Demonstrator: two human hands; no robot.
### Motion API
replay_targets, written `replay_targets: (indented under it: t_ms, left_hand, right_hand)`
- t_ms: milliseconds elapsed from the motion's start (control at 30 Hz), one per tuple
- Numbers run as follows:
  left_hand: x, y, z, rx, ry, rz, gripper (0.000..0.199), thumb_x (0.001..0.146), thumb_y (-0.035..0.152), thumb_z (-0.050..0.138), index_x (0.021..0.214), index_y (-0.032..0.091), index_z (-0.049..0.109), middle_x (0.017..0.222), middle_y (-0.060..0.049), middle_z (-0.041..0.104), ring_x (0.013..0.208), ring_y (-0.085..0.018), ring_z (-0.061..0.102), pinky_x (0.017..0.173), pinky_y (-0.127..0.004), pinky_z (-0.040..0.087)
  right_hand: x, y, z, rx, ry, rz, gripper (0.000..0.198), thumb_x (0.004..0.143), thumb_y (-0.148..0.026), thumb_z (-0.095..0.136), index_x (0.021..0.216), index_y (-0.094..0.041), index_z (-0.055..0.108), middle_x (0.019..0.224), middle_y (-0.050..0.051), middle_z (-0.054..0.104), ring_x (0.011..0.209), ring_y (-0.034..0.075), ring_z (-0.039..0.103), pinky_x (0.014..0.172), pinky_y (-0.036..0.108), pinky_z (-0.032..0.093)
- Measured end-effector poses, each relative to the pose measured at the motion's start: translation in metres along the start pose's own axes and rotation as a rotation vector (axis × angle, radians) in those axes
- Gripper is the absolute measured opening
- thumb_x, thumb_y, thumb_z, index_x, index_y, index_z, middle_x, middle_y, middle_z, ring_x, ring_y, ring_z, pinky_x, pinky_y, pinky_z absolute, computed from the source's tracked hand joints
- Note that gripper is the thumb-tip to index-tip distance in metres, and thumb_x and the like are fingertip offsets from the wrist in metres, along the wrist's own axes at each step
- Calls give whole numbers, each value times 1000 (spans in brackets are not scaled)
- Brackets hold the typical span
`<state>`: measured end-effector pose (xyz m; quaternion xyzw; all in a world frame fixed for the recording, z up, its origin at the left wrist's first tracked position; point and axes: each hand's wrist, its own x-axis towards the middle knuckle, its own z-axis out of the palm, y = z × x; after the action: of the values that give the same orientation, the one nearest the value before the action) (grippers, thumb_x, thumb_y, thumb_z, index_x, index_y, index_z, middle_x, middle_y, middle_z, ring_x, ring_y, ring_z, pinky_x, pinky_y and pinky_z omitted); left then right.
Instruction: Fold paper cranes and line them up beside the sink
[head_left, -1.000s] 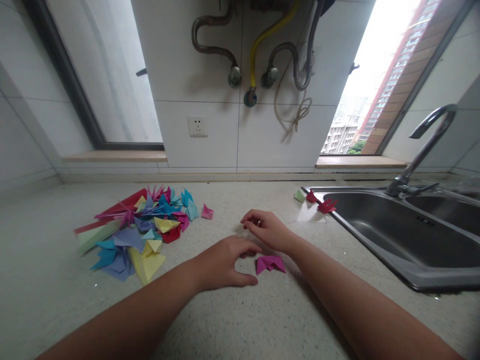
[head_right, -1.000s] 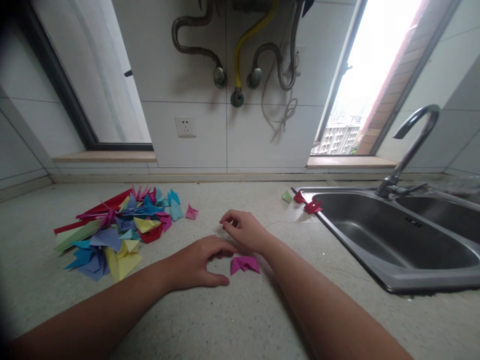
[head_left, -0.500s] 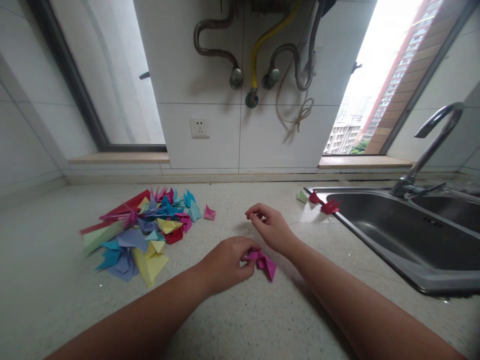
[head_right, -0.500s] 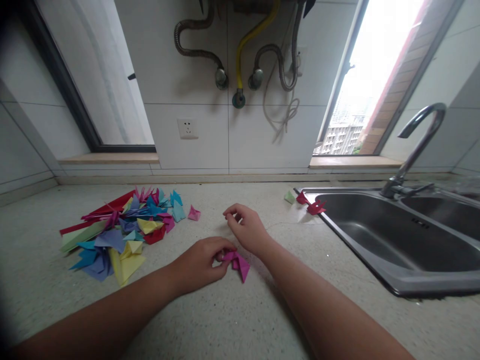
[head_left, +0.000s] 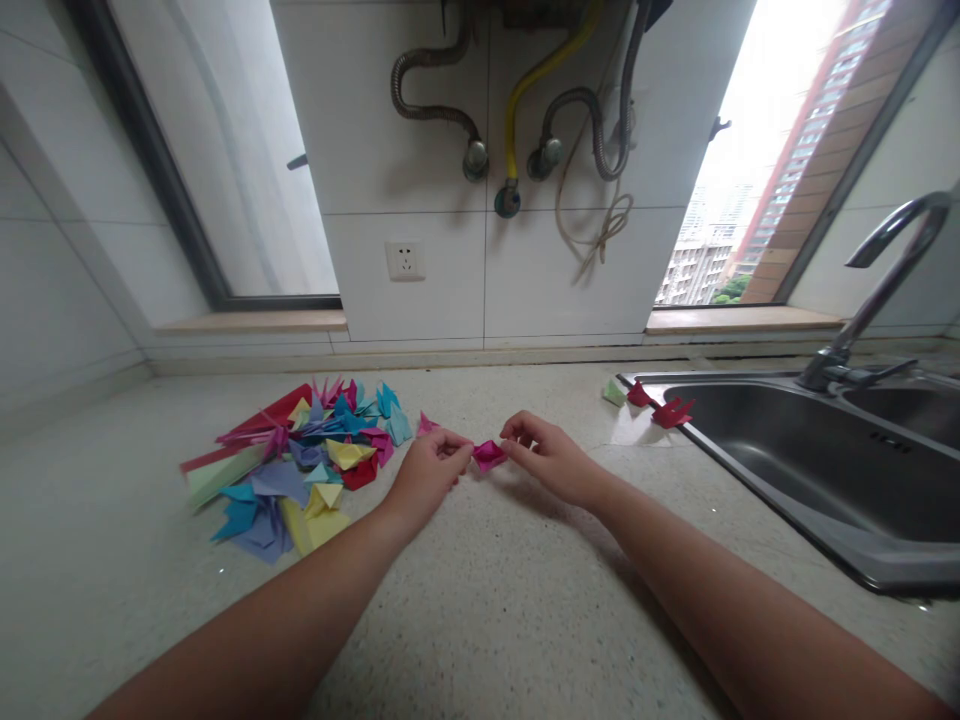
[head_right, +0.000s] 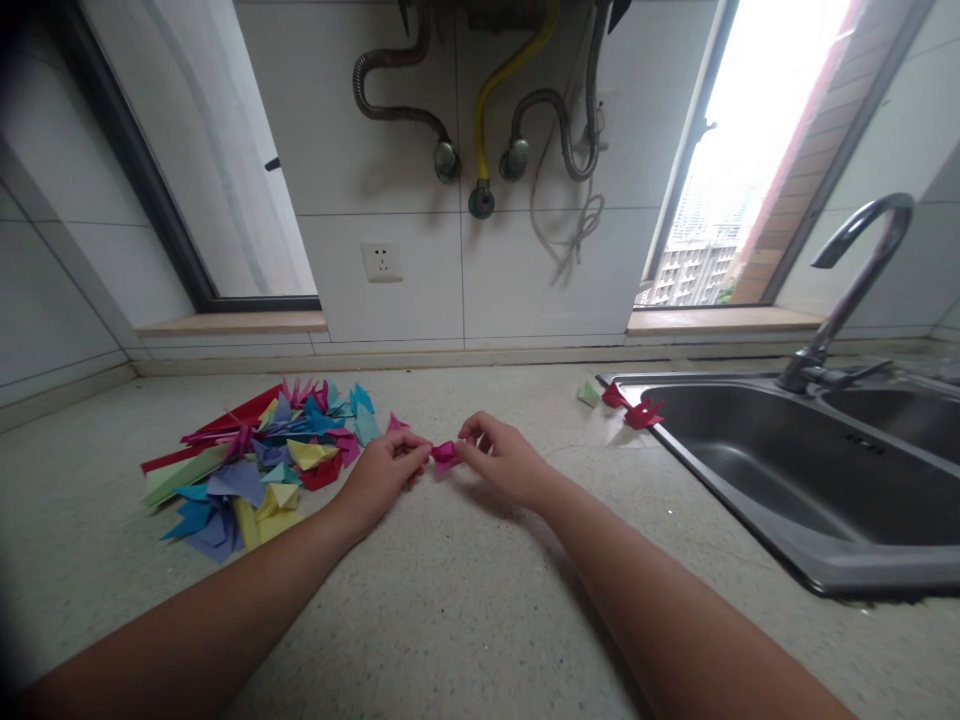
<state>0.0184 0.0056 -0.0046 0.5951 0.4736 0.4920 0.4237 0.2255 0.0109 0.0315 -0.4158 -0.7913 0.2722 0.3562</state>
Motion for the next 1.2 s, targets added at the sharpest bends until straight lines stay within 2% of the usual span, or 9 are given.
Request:
replay_targets:
  t_ms: [133, 300, 433, 767, 1200]
  left_hand:
    - [0, 1, -1, -35, 42, 13, 33, 78, 44, 67, 85, 12, 64, 65, -3, 59, 55, -12, 51, 49, -21, 38]
    - [-1, 5, -2, -60, 61, 9, 31, 79, 43, 66, 83, 12, 63, 61, 0, 55, 52, -10, 47, 49, -21, 35]
    - [-2, 5, -2, -134, 54, -8, 31, 79, 44, 66, 83, 13, 60, 57, 2, 51, 51, -8, 44, 48, -20, 31]
    - [-3, 2, -2, -250, 77, -6, 31, 81, 45, 64, 82, 15, 56, 60, 2, 52, 52, -8, 44, 50, -19, 33]
    - [-2, 0, -1, -350, 72, -1, 31, 82, 44, 66, 85, 15, 57, 63, 2, 52, 56, -7, 45, 52, -18, 34]
  right_hand:
    - [-1, -2, 0, -28, 2, -55, 21, 89, -39, 59, 93, -18, 57, 78, 0, 58, 67, 11, 48, 60, 24, 39]
    - [0, 0, -2, -40, 31, -93, 15, 89, -33, 58, 93, -19, 61, 78, 1, 60, 64, 10, 49, 61, 24, 40]
    - [1, 4, -1, -59, 57, -89, 15, 90, -32, 56, 94, -19, 62, 80, 1, 62, 64, 10, 51, 62, 24, 41]
    - [2, 7, -5, -71, 100, -73, 14, 91, -32, 54, 92, -19, 61, 79, 1, 62, 65, 11, 50, 62, 25, 41]
    - [3, 8, -4, 32, 108, -8, 17, 91, -35, 54, 92, -19, 59, 75, 1, 61, 64, 11, 55, 60, 26, 44]
